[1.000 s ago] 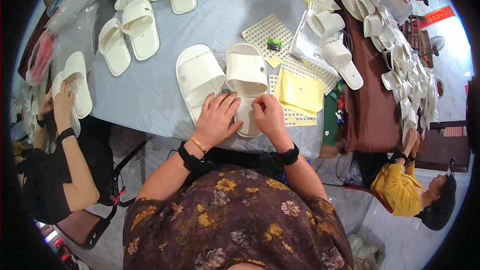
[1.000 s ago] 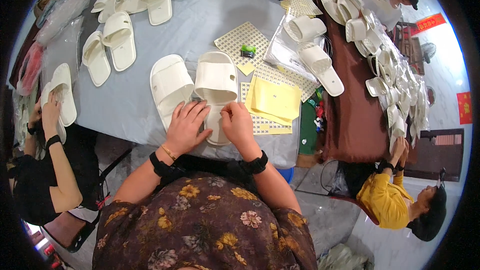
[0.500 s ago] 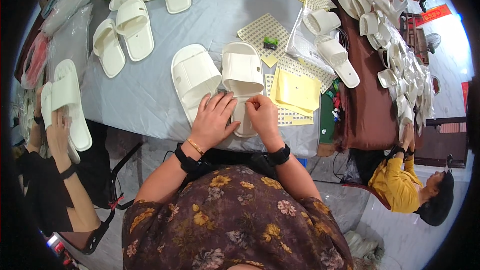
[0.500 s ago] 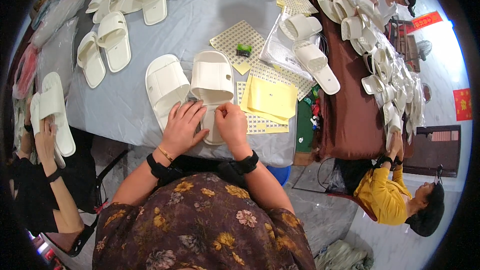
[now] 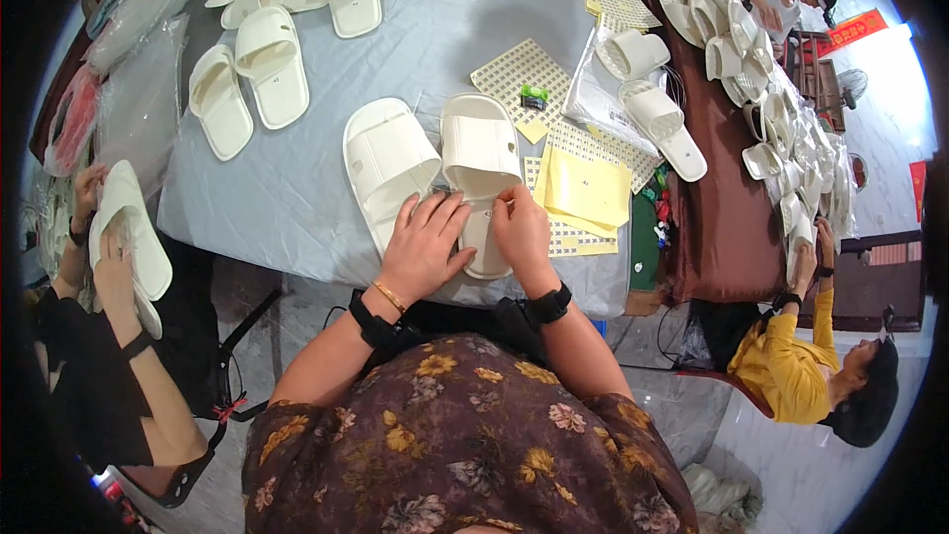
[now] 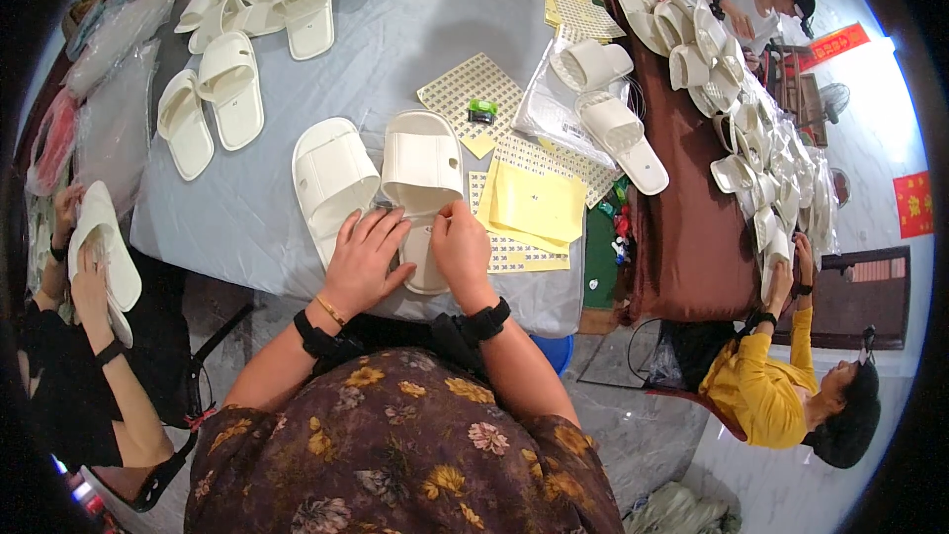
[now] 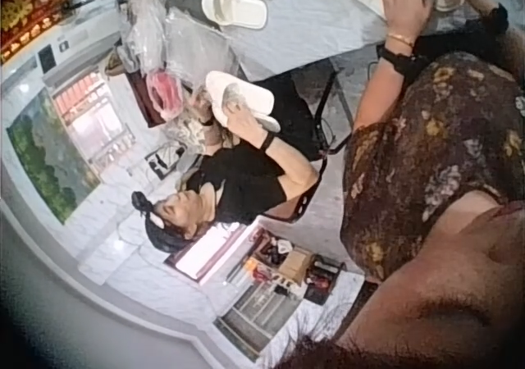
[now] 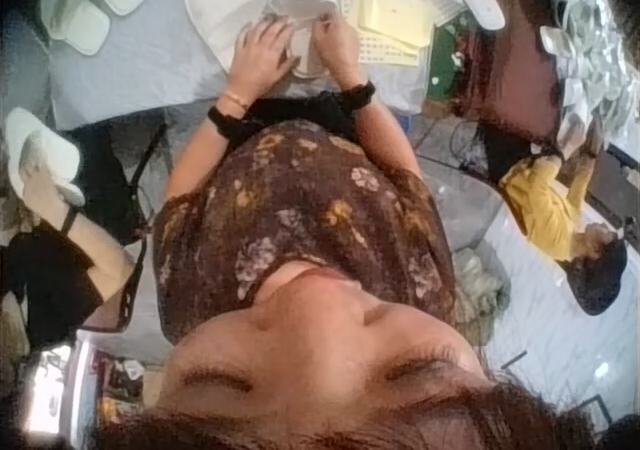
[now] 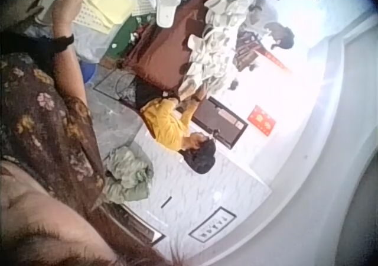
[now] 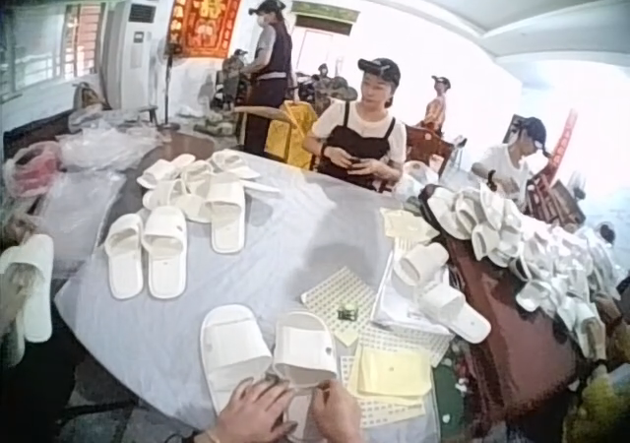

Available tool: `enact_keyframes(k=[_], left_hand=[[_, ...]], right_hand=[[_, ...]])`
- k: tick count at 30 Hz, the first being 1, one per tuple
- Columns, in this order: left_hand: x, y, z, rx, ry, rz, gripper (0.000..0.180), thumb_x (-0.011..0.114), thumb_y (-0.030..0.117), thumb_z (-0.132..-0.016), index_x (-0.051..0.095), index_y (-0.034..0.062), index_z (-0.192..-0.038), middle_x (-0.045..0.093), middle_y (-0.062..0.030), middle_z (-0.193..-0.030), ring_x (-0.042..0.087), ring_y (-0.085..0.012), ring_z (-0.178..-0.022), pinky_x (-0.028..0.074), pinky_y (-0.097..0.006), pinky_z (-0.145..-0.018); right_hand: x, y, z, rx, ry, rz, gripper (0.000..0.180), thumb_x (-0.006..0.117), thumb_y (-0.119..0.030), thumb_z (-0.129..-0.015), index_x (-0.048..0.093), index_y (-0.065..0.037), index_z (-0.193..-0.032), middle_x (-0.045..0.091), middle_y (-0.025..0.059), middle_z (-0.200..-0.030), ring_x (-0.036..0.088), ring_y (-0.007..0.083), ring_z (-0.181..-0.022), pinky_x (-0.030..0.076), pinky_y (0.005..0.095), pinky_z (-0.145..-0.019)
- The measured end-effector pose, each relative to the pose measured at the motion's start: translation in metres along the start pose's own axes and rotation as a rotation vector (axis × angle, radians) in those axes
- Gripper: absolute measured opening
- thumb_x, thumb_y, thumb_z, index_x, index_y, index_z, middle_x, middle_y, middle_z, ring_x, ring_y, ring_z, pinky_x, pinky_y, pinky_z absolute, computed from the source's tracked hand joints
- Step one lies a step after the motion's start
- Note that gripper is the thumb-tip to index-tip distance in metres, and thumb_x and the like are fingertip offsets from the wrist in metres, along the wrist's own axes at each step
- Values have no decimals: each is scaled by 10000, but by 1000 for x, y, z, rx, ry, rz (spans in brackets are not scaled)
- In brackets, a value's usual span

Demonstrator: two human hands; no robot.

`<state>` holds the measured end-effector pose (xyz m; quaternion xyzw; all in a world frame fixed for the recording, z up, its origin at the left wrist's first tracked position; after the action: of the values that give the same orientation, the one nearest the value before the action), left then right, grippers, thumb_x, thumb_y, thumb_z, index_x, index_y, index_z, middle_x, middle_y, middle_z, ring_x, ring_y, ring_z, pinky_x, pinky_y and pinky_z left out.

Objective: Manually assemble and check quality of white and pink plastic sandals at a factory workstation.

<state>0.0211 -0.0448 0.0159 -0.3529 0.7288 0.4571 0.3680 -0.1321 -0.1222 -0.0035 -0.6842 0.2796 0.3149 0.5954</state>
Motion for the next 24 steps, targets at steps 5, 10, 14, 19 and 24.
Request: enact_keyframes(k=[5, 10, 14, 19, 24], left_hand=[[0, -2, 0, -11, -11, 4, 590, 674, 374, -840, 527, 75, -1326, 505, -97, -1386, 440, -278, -1290, 271, -499, -1128], [-3, -1, -1, -8, -8, 8, 583, 664, 381, -849, 527, 73, -1325, 511, -99, -1376, 440, -279, -1289, 270, -505, -1125], [-2, -2, 1, -8, 7, 2, 570, 686, 345, -838, 537, 65, -1312, 515, -109, -1370, 446, -295, -1280, 293, -503, -1112], [-19, -3, 2, -80, 109, 170, 449, 713, 228, -813, 611, 49, -1212, 538, -152, -1315, 457, -339, -1256, 365, -463, -1062], [-22, -6, 7, -278, 175, 79, 449, 665, 334, -867, 621, 81, -1235, 488, -226, -1376, 423, -415, -1285, 332, -489, -1075]], right_hand=[[-4, 0, 1, 43, -43, -127, 168, 669, -144, -846, 595, -36, -951, 655, 145, -693, 650, 307, -625, 504, 407, -606], [-6, -7, 6, -8, -58, -70, 164, 632, -140, -856, 573, -41, -973, 667, 185, -759, 660, 386, -741, 508, 461, -649], [-13, -4, 8, -25, -21, -186, 161, 642, -128, -851, 588, -37, -973, 651, 169, -723, 653, 356, -688, 503, 433, -627], [-37, 9, 15, -7, 59, -308, 137, 662, -76, -851, 624, -12, -967, 583, 96, -623, 558, 186, -549, 449, 337, -541], [-46, 23, 18, -11, 99, -345, 117, 644, -89, -880, 627, 1, -954, 600, 88, -634, 556, 170, -548, 449, 324, -544]])
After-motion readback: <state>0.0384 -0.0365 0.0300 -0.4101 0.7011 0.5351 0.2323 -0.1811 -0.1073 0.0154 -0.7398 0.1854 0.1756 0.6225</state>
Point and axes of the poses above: each hand's wrist, its own z-axis away from the middle knuckle, its own x-axis out of the palm, y = z × x, the point moved 5 cm from there along -z, towards the middle knuckle
